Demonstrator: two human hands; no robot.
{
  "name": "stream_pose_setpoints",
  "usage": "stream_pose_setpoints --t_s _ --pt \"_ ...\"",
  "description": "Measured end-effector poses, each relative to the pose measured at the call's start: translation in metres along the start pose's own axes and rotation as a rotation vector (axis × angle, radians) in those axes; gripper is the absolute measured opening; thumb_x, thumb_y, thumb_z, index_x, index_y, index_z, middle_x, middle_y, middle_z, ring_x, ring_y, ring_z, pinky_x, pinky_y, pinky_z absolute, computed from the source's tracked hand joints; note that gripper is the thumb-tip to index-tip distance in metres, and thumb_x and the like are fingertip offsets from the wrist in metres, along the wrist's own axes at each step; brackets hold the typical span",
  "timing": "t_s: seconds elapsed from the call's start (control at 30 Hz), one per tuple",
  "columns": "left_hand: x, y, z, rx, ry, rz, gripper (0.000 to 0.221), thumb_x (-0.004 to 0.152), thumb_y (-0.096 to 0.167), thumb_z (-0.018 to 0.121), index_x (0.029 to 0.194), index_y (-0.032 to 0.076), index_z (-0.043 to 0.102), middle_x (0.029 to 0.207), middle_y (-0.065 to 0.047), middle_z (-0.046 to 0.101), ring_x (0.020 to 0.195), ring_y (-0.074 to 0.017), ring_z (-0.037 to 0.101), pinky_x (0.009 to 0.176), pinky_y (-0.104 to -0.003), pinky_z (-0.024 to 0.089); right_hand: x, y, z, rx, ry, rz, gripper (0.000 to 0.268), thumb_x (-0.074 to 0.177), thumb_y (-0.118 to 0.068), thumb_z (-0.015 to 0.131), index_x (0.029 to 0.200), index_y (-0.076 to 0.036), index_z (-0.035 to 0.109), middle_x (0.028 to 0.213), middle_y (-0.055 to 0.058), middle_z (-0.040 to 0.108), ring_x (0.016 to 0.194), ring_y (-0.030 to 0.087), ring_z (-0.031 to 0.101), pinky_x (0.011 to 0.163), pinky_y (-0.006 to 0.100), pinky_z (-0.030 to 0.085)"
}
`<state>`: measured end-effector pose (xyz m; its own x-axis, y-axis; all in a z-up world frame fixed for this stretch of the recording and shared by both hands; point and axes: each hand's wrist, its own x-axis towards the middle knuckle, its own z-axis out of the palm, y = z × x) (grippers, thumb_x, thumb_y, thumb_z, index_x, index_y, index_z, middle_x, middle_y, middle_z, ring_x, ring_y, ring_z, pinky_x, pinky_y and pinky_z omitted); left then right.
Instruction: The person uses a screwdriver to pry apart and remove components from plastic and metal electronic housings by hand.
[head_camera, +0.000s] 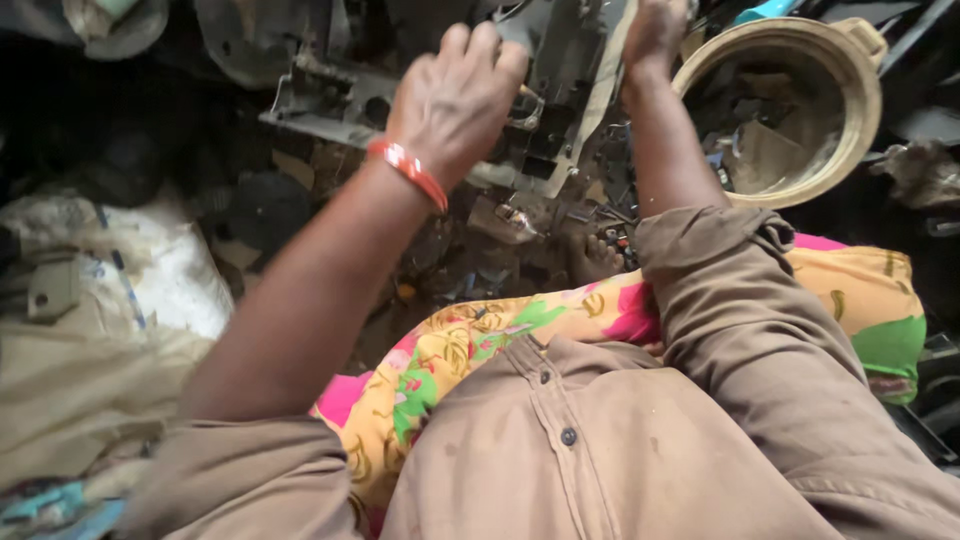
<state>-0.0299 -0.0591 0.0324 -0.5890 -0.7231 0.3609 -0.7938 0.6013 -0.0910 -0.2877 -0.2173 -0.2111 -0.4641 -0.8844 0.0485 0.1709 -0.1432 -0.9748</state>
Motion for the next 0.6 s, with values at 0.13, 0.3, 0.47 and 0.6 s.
stream_pose_setpoints --t_s 0.13,0.3,0.47,0.6 --pt "0.009 -0.011 0.005 0.033 -0.044 0.093 0.019 0.091 0.011 0.063 0.11 0.007 0.063 0.099 -0.01 0.065 0.093 -0.0269 0.066 0.07 -0.036 0.058 0.0 0.01 -0.005 0.065 -0.054 -0.008 0.036 0.097 -0.028 0.063 0.12 0.0 0.059 0.11 0.011 0.067 0.1 0.022 0.059 0.093 0.04 0.049" --pt "0.026 0.004 0.009 -0.079 -0.119 0.099 0.019 0.084 0.011 0.062 0.103 0.008 0.063 0.094 -0.011 0.07 0.089 -0.0297 0.071 0.067 -0.04 0.058 0.005 0.017 -0.006 0.081 -0.028 -0.049 0.033 0.099 -0.028 0.059 0.116 0.0 0.061 0.107 0.01 0.065 0.098 0.021 0.057 0.091 0.04 0.048" --pt "0.042 0.024 0.015 -0.165 -0.076 0.008 0.007 0.093 0.011 0.062 0.099 0.009 0.06 0.086 -0.012 0.072 0.081 -0.0333 0.074 0.063 -0.045 0.058 0.004 0.018 -0.011 0.082 -0.029 -0.026 0.032 0.099 -0.027 0.059 0.113 0.001 0.061 0.103 0.009 0.064 0.095 0.021 0.057 0.088 0.04 0.048" --pt "0.044 0.037 0.017 -0.229 -0.009 -0.051 0.009 0.091 0.01 0.061 0.1 0.009 0.059 0.083 -0.013 0.073 0.078 -0.0359 0.074 0.062 -0.048 0.058 0.004 0.018 -0.013 0.092 -0.02 -0.012 0.031 0.099 -0.027 0.06 0.11 0.002 0.061 0.1 0.009 0.063 0.093 0.022 0.056 0.086 0.041 0.049"
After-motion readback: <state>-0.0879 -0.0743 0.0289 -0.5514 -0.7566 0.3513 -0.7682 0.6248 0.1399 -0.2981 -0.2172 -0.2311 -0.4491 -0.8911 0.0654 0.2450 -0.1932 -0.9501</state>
